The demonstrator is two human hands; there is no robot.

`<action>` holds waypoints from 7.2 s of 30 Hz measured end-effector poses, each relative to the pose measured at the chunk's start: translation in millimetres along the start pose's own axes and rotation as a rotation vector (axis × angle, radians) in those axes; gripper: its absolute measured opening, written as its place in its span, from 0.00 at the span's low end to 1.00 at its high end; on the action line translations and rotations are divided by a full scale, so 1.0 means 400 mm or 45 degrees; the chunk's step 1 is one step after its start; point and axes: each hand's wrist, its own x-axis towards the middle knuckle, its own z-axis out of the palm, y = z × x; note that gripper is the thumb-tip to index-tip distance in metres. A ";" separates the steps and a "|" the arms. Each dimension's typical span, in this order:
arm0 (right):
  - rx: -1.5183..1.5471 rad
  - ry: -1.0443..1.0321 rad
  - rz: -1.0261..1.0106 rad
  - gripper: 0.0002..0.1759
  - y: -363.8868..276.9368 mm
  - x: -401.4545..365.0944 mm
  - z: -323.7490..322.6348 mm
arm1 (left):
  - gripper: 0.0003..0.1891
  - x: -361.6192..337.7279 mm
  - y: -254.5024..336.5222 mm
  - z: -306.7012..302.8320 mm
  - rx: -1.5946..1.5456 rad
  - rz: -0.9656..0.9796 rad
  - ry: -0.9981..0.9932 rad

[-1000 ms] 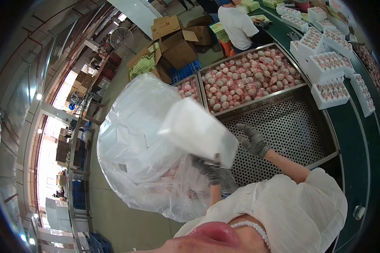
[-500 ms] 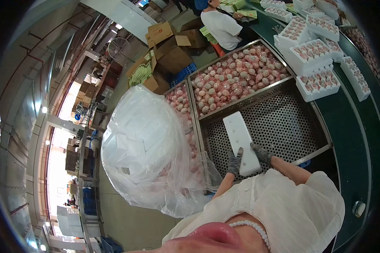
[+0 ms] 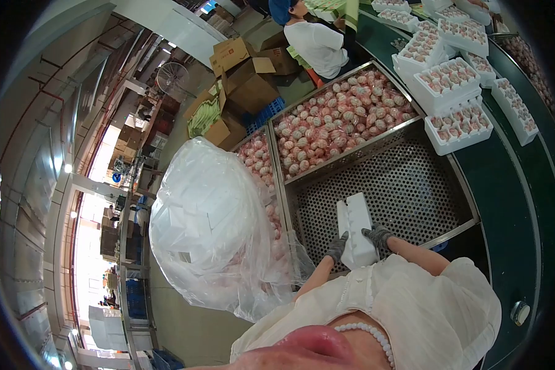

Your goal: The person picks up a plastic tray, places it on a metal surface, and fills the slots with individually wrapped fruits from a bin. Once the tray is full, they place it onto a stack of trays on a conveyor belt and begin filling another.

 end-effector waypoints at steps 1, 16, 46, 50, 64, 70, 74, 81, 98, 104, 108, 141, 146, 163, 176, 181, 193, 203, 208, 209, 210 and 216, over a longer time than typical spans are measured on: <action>0.051 -0.029 -0.035 0.29 0.013 0.012 -0.005 | 0.34 -0.017 -0.002 -0.015 -0.085 -0.028 0.048; -0.869 0.238 -0.150 0.51 -0.082 -0.079 -0.064 | 0.31 -0.061 0.051 0.086 0.152 0.195 0.174; 1.025 -0.043 -0.499 0.16 0.176 0.084 -0.327 | 0.28 0.091 0.096 0.306 -1.113 0.051 0.087; 0.898 -0.094 -0.433 0.21 0.248 0.211 -0.297 | 0.23 0.010 0.218 0.263 -1.459 -0.098 -0.028; -0.090 0.293 -0.118 0.29 0.258 0.244 -0.181 | 0.38 0.114 0.121 0.256 -0.968 -0.190 -0.060; -0.365 0.474 0.053 0.27 0.298 0.321 -0.111 | 0.33 0.216 0.069 0.186 -0.457 -0.381 -0.047; -0.281 0.565 0.078 0.25 0.317 0.361 -0.060 | 0.34 0.274 0.023 0.180 -0.712 -0.283 -0.106; -0.398 0.470 0.120 0.29 0.209 0.307 -0.046 | 0.42 0.264 0.100 0.139 -0.409 -0.370 -0.128; -0.239 -0.032 0.045 0.34 0.134 0.377 -0.068 | 0.38 0.279 0.078 0.103 -0.549 -0.556 0.075; -0.324 -0.035 0.155 0.40 0.126 0.316 -0.080 | 0.39 0.293 0.050 0.133 -0.555 -0.566 0.079; -0.555 0.101 0.110 0.40 0.169 0.303 -0.061 | 0.40 0.284 0.050 0.145 -0.528 -0.621 0.093; -0.210 -0.131 0.113 0.37 0.249 0.192 -0.064 | 0.43 0.241 -0.020 0.174 -0.332 -0.538 0.073; -0.157 0.001 0.137 0.38 0.244 0.190 -0.049 | 0.45 0.222 0.005 0.163 -0.405 -0.414 0.121; -0.197 0.018 0.179 0.39 0.185 0.179 -0.038 | 0.43 0.243 -0.007 0.155 -0.518 -0.488 -0.023; -0.307 0.029 0.016 0.32 0.216 0.303 0.063 | 0.38 0.221 -0.051 0.105 -0.742 -0.531 0.265; -0.256 0.038 0.102 0.33 0.193 0.287 0.047 | 0.35 0.239 -0.062 0.110 -0.806 -0.635 0.128; -0.183 0.054 0.053 0.33 0.274 0.105 -0.013 | 0.37 0.268 -0.105 0.134 -0.890 -0.497 0.036; -0.288 -0.054 -0.080 0.26 0.431 0.162 -0.028 | 0.36 0.115 -0.194 0.112 -0.363 -0.444 0.338; -0.479 -0.027 -0.072 0.26 0.352 0.107 -0.069 | 0.32 0.090 -0.358 0.115 -0.053 -0.132 0.586; -0.493 -0.022 -0.035 0.26 0.343 0.099 -0.072 | 0.32 0.067 -0.331 0.094 -0.069 -0.139 0.609; -0.512 -0.037 -0.059 0.26 0.348 0.103 -0.076 | 0.30 0.019 -0.272 0.045 0.126 -0.079 0.730; -0.528 -0.143 0.137 0.25 0.363 0.129 -0.121 | 0.27 -0.094 -0.173 -0.100 0.501 0.077 1.241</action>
